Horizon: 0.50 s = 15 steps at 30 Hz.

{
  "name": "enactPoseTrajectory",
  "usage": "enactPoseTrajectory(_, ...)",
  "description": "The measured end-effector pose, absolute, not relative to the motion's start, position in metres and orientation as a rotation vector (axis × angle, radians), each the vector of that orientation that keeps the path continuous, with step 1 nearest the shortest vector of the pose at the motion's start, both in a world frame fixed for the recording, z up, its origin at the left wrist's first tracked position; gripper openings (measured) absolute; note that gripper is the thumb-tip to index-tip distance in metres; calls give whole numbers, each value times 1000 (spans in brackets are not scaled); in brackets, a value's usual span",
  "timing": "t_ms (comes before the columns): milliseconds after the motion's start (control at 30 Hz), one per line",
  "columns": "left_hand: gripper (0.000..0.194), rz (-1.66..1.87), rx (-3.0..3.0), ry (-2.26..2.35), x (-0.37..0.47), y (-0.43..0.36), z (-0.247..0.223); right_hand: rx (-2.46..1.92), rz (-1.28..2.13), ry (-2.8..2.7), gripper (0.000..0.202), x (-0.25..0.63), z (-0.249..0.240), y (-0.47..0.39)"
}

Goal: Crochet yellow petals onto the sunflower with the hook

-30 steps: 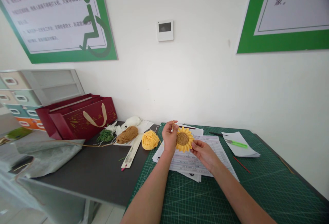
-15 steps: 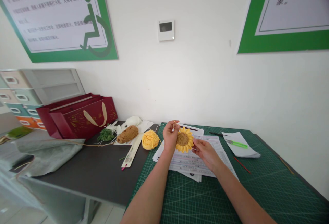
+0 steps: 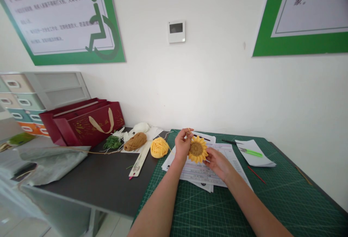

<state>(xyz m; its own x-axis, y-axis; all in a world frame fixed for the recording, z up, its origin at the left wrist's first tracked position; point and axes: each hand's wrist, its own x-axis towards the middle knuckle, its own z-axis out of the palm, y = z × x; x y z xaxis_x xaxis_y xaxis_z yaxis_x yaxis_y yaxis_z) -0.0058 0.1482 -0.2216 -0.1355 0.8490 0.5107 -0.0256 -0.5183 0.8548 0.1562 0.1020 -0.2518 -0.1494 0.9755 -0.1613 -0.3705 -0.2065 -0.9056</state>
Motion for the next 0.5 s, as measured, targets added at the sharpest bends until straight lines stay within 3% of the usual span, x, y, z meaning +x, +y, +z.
enactPoseTrajectory(500, 32, 1790, 1466, 941, -9, 152, -225, -936, 1644, -1070, 33, 160, -244, 94)
